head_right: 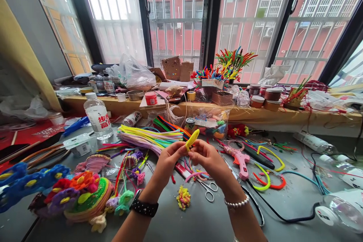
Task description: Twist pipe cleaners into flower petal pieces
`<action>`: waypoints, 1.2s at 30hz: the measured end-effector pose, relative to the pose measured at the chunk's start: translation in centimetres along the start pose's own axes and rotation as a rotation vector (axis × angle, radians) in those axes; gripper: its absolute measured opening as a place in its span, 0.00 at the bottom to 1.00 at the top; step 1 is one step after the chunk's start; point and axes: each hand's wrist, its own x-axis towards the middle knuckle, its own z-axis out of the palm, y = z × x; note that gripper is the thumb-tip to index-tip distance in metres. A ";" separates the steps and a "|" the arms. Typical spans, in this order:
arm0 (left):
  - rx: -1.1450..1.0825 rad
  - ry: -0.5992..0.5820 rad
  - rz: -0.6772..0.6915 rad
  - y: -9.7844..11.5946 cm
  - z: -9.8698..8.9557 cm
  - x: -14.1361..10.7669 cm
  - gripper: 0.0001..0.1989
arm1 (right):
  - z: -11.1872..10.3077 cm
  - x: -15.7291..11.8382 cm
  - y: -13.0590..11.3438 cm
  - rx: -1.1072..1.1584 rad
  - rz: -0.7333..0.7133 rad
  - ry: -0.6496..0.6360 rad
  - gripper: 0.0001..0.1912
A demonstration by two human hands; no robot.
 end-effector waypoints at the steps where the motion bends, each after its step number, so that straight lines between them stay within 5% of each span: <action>1: -0.031 -0.020 -0.025 0.0 0.1 0.0 0.09 | -0.1 -0.1 -0.1 -0.019 -0.002 -0.015 0.12; 11: -0.360 -0.090 -0.223 0.4 0.2 -0.2 0.16 | -0.6 -0.5 -0.4 -0.117 -0.057 -0.061 0.13; 17: -0.329 -0.239 -0.329 0.5 -0.6 -0.2 0.18 | -1.2 -0.9 -0.5 -0.114 -0.021 -0.149 0.14; 22: -0.311 -0.276 -0.341 0.8 -0.9 -0.4 0.17 | -1.4 -1.2 -0.7 -0.089 -0.027 -0.202 0.16; 28: -0.543 -0.349 -0.523 0.7 -0.9 -0.6 0.11 | -1.2 -1.1 -0.6 -0.050 -0.025 -0.179 0.15; 36: -0.800 -0.210 -0.729 0.5 -0.4 -0.6 0.04 | 0.0 -1.2 -1.2 0.060 -0.090 -0.058 0.10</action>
